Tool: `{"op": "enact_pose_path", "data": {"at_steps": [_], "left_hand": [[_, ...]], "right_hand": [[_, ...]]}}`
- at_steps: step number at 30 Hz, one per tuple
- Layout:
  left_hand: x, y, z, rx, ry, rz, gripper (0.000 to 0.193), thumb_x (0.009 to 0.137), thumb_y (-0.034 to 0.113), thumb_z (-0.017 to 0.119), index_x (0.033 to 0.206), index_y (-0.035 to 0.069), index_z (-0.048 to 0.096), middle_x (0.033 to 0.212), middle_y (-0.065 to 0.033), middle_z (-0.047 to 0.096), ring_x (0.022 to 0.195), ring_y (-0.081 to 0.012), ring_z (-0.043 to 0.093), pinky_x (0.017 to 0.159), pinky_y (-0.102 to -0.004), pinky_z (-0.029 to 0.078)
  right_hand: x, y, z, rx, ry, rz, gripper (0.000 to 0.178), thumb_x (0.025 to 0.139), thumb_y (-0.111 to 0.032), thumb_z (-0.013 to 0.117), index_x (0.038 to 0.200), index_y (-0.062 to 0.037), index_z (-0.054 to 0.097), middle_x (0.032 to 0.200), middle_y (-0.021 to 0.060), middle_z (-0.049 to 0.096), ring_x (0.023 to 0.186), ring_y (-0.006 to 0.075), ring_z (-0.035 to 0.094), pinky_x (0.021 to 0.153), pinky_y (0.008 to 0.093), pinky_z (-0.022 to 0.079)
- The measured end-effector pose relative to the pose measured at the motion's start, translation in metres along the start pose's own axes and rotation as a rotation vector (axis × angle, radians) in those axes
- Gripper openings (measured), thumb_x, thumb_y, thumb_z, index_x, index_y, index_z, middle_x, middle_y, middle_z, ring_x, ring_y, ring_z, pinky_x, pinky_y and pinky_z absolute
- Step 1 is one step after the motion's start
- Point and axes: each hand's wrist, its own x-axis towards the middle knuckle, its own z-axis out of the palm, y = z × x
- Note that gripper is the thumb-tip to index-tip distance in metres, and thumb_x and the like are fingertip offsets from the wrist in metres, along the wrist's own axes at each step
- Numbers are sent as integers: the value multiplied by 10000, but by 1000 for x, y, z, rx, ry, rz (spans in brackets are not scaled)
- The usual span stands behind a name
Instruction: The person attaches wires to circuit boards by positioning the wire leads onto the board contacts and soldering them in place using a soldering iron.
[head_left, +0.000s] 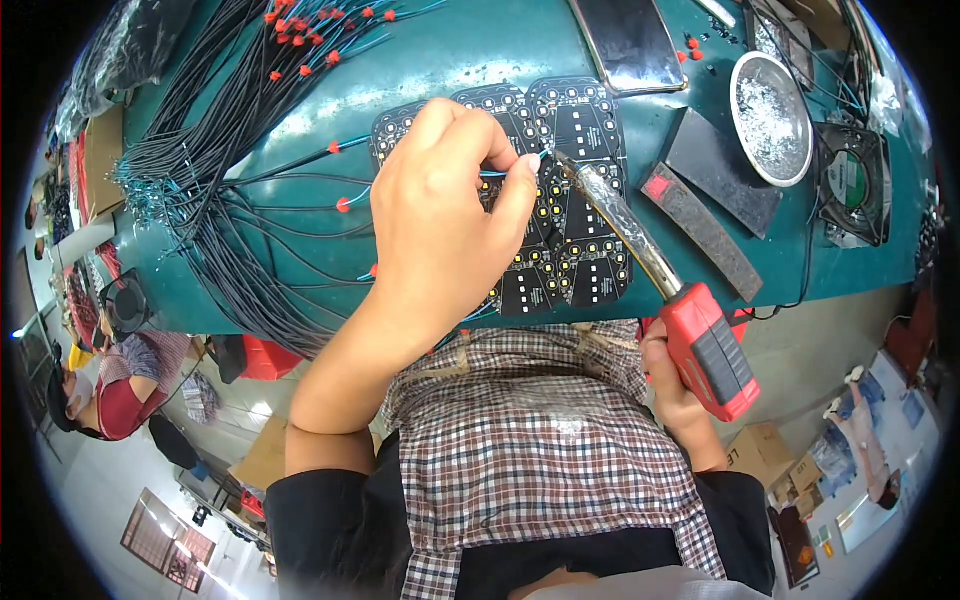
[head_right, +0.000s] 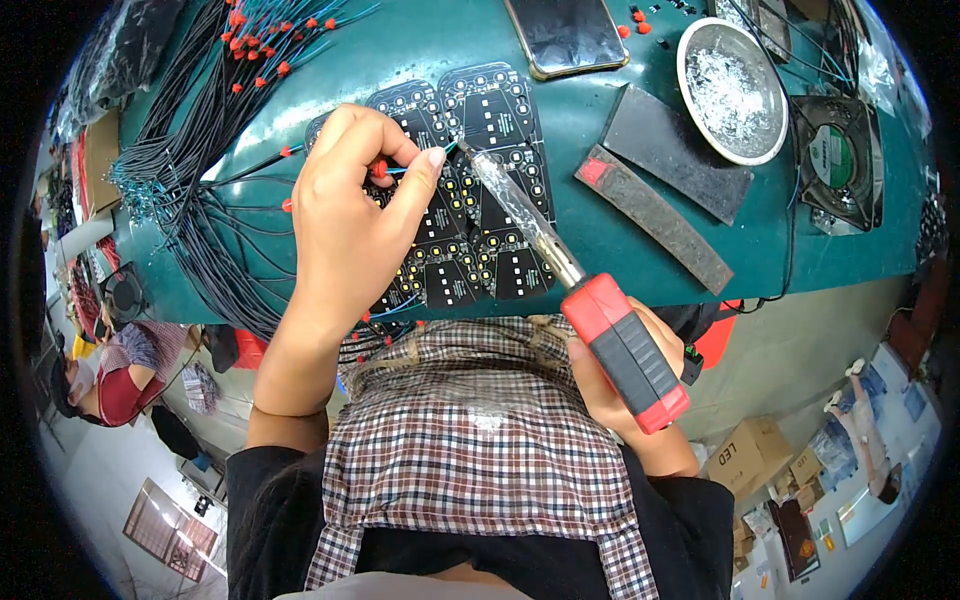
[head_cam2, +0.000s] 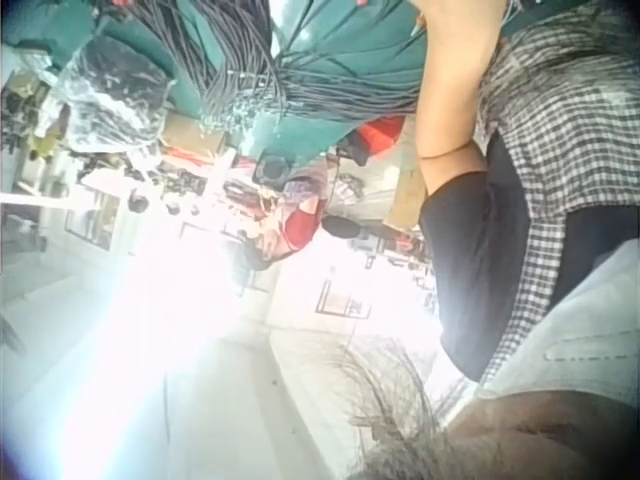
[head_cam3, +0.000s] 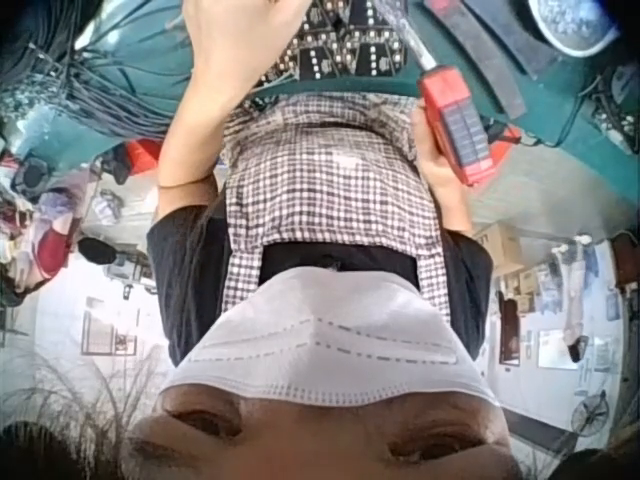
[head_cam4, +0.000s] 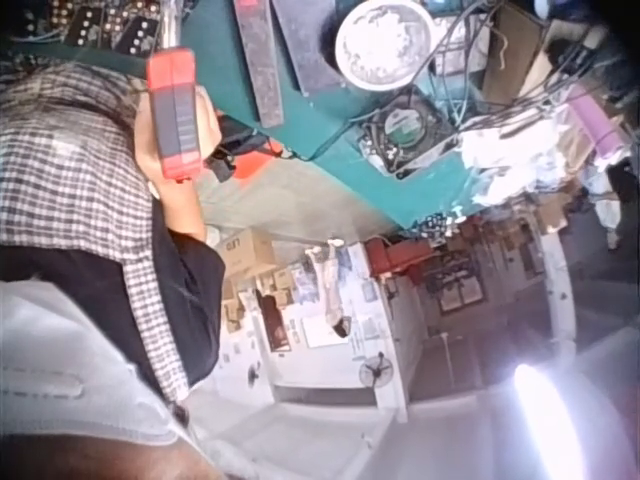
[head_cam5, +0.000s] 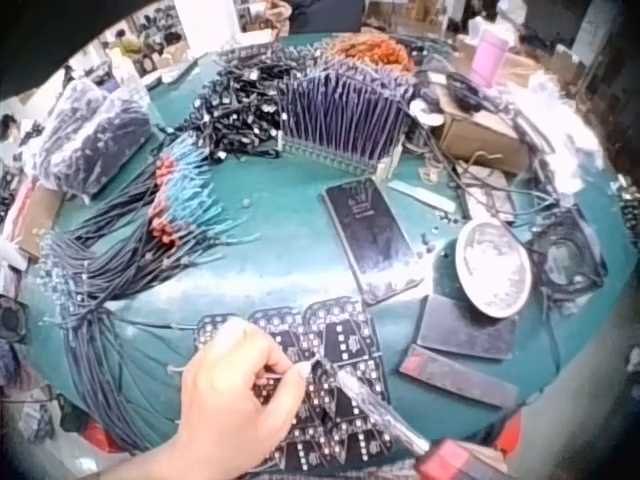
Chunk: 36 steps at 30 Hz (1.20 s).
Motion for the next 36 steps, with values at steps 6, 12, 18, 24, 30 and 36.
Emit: {"op": "enact_pose_path", "data": {"at_steps": [6, 12, 18, 24, 30, 36], "left_hand": [[0, -2, 0, -19, 2, 15, 191, 803, 85, 779, 769, 54, 594, 804, -72, 573, 667, -253, 601, 608, -380, 482], [-2, -4, 1, -52, 47, 16, 198, 822, 90, 783, 776, 48, 596, 805, -76, 584, 674, -259, 604, 605, -382, 482], [-2, -6, 3, -5, 73, 68, 205, 825, 92, 788, 787, 44, 593, 812, -85, 589, 684, -268, 608, 609, -391, 480], [-2, -7, 4, 11, 74, 70, 207, 818, 86, 790, 790, 42, 589, 816, -93, 589, 708, -283, 613, 628, -402, 483], [-3, -7, 4, 18, 78, 76, 203, 815, 79, 786, 789, 41, 589, 818, -95, 592, 716, -287, 619, 634, -401, 488], [-2, -7, 4, 5, 83, 71, 201, 811, 74, 786, 789, 42, 588, 816, -95, 591, 715, -290, 621, 631, -403, 490]], "right_hand": [[0, -3, 1, 30, 2, 67, 239, 779, -30, 780, 998, 11, 694, 930, 160, 705, 836, 367, 713, 779, 421, 585], [-1, -6, 0, 57, 13, 74, 226, 810, -68, 777, 1003, 14, 693, 933, 168, 708, 836, 366, 714, 799, 423, 583], [1, -8, 2, 55, 14, 66, 231, 816, -64, 770, 1016, 18, 689, 936, 169, 704, 825, 365, 712, 792, 420, 582], [-2, -4, 5, 44, 27, 105, 254, 796, -34, 777, 1029, 17, 690, 944, 174, 707, 829, 364, 715, 782, 406, 583], [-2, -4, 9, 37, 66, 72, 266, 787, -37, 788, 1032, 12, 697, 955, 167, 714, 847, 363, 722, 802, 420, 585], [-9, -2, -3, -34, 31, 110, 254, 788, -80, 804, 1018, -18, 717, 969, 148, 726, 848, 352, 723, 806, 419, 582]]}}
